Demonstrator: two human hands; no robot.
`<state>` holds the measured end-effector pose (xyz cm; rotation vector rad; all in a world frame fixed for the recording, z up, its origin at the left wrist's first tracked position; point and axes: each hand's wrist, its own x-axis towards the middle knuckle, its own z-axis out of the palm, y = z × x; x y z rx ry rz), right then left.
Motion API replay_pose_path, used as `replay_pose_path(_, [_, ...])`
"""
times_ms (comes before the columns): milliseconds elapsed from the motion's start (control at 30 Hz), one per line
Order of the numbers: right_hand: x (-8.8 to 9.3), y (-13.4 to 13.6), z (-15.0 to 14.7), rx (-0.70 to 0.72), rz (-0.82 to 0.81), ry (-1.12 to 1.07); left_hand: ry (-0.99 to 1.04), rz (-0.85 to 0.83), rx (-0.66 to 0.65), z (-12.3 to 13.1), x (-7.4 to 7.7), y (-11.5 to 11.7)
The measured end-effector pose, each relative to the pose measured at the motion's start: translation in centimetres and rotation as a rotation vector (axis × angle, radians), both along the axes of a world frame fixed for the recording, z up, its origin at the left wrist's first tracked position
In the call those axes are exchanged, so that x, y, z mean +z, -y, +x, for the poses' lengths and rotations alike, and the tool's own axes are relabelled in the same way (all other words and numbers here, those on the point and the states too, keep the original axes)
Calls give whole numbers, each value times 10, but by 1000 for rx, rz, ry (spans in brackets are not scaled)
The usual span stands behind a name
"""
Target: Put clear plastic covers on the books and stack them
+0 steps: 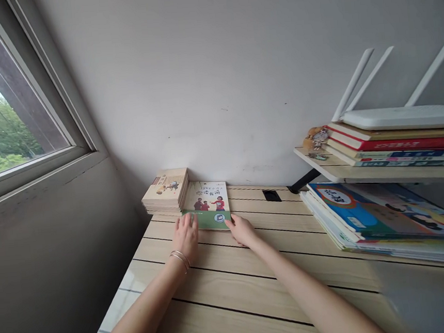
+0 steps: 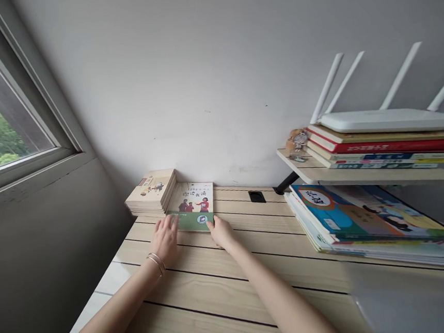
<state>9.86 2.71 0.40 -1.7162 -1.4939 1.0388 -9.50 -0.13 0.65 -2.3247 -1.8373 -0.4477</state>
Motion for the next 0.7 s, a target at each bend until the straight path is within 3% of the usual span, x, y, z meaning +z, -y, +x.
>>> replay_pose_path(100, [-3, 7, 3, -31, 135, 184, -3, -7, -134, 14, -9, -1])
replay_pose_path(267, [-10, 23, 13, 164, 380, 545, -1, -99, -48, 17, -26, -7])
replay_pose_path(433, [-16, 25, 16, 182, 388, 639, -11, -84, -27, 16, -31, -9])
replay_pose_path(567, [-20, 23, 17, 167, 426, 567, -19, -73, -24, 17, -29, -7])
replay_pose_path(700, [-22, 19, 27, 112, 442, 146, -7, -49, -21, 15, -28, -8])
